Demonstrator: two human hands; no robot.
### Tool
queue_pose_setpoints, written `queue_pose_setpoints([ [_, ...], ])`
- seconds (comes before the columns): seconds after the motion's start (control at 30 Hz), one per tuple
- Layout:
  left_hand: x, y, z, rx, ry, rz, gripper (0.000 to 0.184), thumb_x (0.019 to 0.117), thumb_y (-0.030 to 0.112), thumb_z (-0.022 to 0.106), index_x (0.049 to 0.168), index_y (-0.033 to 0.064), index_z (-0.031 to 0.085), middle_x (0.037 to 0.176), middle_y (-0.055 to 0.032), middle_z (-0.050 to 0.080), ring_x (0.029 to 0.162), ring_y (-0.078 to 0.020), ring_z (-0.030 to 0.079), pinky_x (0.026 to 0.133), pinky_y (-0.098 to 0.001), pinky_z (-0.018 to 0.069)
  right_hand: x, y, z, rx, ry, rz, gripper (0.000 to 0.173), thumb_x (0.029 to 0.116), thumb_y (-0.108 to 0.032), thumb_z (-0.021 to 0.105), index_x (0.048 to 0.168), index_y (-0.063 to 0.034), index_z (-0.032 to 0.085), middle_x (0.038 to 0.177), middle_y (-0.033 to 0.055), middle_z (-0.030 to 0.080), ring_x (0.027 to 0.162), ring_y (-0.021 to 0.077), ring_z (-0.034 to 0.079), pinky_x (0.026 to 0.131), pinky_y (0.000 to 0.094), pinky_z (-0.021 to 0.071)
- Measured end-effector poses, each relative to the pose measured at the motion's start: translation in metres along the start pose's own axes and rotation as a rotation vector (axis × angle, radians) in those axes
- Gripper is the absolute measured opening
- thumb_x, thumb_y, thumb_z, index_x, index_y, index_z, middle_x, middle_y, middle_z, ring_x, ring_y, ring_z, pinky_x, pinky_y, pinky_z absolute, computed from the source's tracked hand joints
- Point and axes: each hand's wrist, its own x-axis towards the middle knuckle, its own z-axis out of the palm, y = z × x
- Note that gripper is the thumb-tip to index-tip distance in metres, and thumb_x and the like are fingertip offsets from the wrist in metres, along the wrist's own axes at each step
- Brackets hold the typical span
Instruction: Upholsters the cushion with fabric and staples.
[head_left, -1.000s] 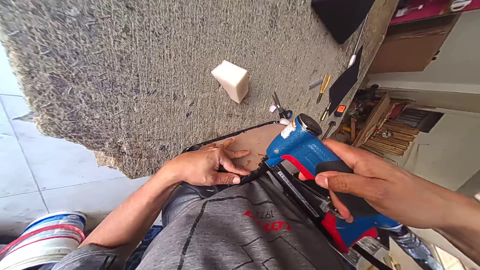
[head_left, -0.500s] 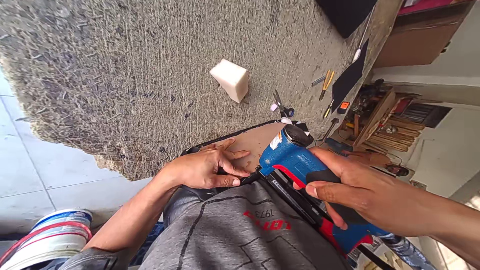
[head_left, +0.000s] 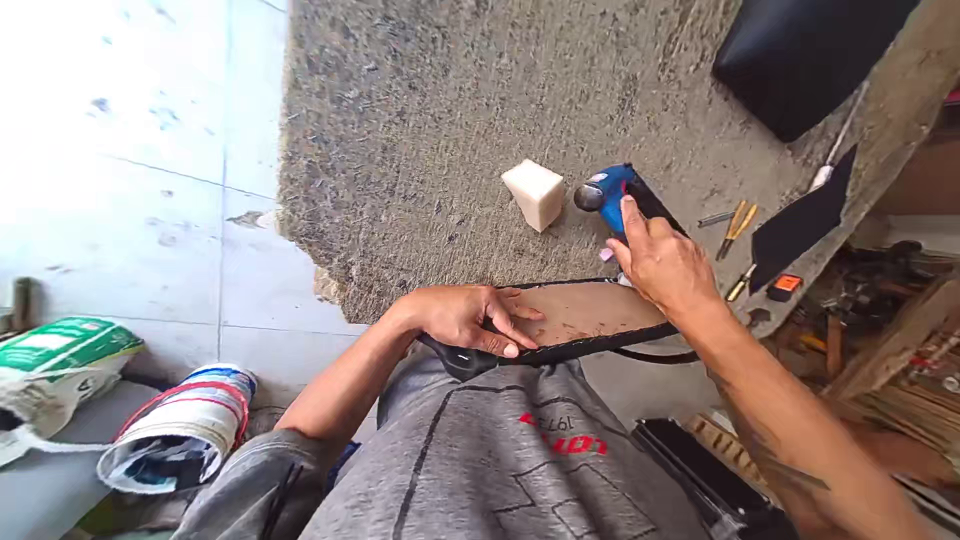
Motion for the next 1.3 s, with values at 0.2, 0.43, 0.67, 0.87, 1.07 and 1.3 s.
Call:
queue_pose_setpoints([
  [0.2,-0.034,0.038,-0.012,0.161,0.114,-0.039,0.042,0.1085,0.034,0.047,0.117,0.0027,0.074,0.110,-0.0054,0.075,0.105,-0.0081,0.069,0.096,-0.0307,0.0559,-0.094,-0.072,0.013,0.589,0.269,-0.384,0.065,0.0993,-0.066,0.049,0.123,-0.0100,0.072,0.125,0.0101,0.073,0.124,0.0274,0.065,0.109,0.0533,0.0472],
  [0.43,-0.040,0.066,0.005,0.442,0.177,-0.127,0.027,0.0974,0.034,0.068,0.090,0.0089,0.075,0.088,0.0008,0.065,0.087,-0.0060,0.061,0.075,-0.0233,0.0511,-0.100,-0.098,0.037,0.588,0.430,-0.475,0.054,0.0981,-0.062,0.056,0.114,-0.0144,0.076,0.110,0.0074,0.077,0.105,0.0241,0.071,0.093,0.0454,0.0542],
  [0.67,-0.046,0.078,0.010,0.451,0.212,-0.090,0.016,0.0925,0.025,0.073,0.093,0.0085,0.071,0.082,0.0035,0.069,0.077,-0.0027,0.067,0.067,-0.0239,0.0574,-0.087,-0.156,0.015,0.871,0.391,-0.575,0.033,0.0954,-0.043,0.072,0.103,-0.0109,0.078,0.102,0.0060,0.076,0.099,0.0185,0.071,0.086,0.0387,0.0570],
  [0.87,-0.038,0.087,0.010,0.497,0.208,-0.145,0.018,0.0902,0.030,0.077,0.087,0.0128,0.077,0.079,0.0042,0.069,0.076,-0.0031,0.065,0.066,-0.0236,0.0537,-0.093,-0.159,0.009,0.975,0.317,-0.520,0.026,0.0901,-0.034,0.079,0.096,-0.0093,0.078,0.103,0.0051,0.076,0.100,0.0135,0.071,0.087,0.0339,0.0587],
  [1.07,-0.040,0.083,0.004,0.522,0.175,0.003,0.014,0.0976,0.018,0.067,0.091,0.0096,0.076,0.091,-0.0001,0.072,0.092,-0.0085,0.068,0.082,-0.0272,0.0563,-0.090,-0.169,0.016,0.780,0.460,-0.504,0.043,0.0867,-0.052,0.077,0.090,-0.0096,0.076,0.089,0.0066,0.076,0.085,0.0175,0.073,0.071,0.0359,0.0578],
  [1.3,-0.037,0.092,0.006,0.619,0.095,-0.030,0.015,0.0923,0.025,0.073,0.085,0.0141,0.078,0.078,0.0030,0.064,0.079,-0.0073,0.061,0.067,-0.0248,0.0477,-0.091,-0.172,0.017,0.790,0.436,-0.437,0.052,0.0852,-0.061,0.074,0.080,-0.0097,0.071,0.079,0.0062,0.073,0.074,0.0169,0.070,0.062,0.0356,0.0525],
])
